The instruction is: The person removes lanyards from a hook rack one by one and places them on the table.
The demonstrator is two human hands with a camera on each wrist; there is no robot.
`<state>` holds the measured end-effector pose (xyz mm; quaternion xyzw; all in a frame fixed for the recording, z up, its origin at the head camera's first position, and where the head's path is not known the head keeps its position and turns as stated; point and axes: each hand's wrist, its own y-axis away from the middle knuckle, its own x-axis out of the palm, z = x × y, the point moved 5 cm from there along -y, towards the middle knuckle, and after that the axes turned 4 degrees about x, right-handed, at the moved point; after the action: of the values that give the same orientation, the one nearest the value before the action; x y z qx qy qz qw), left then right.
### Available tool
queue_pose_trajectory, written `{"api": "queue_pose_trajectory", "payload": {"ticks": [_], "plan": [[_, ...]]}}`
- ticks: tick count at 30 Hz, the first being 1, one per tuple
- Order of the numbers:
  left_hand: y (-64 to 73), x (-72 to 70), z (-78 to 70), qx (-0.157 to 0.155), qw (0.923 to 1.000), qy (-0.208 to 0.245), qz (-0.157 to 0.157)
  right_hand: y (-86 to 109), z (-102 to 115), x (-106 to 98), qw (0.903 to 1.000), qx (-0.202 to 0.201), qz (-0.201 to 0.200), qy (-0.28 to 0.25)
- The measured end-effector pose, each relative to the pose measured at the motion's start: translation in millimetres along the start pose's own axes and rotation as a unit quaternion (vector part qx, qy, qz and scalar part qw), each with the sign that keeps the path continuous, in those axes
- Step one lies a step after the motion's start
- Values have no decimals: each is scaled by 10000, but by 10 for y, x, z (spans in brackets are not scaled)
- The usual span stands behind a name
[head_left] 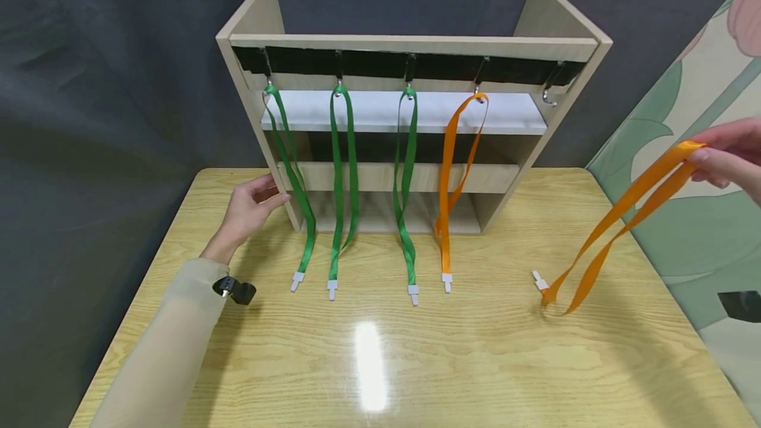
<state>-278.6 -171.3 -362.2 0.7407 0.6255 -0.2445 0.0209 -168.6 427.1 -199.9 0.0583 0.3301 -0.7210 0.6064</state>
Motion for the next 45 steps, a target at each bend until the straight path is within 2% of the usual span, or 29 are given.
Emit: {"api": "queue_pose_trajectory", "payload": {"ticks": [12, 25, 34, 41, 45], "plan": [[-5, 7, 7, 78, 9999, 137, -13, 51, -71, 189, 9983, 75, 582, -60], [6, -2, 10, 27, 10000, 41, -46, 86, -232, 300, 9914, 858, 757, 631], [3, 1, 28, -39, 10000, 40, -40, 148, -336, 370, 9901, 828, 902, 691], [13, 3, 2, -56, 10000, 34, -34, 199, -414, 419, 9824, 893, 1191, 1128], [4, 5, 16, -37, 10000, -39, -32, 218, -474, 440, 9795, 952, 1309, 1197]]}}
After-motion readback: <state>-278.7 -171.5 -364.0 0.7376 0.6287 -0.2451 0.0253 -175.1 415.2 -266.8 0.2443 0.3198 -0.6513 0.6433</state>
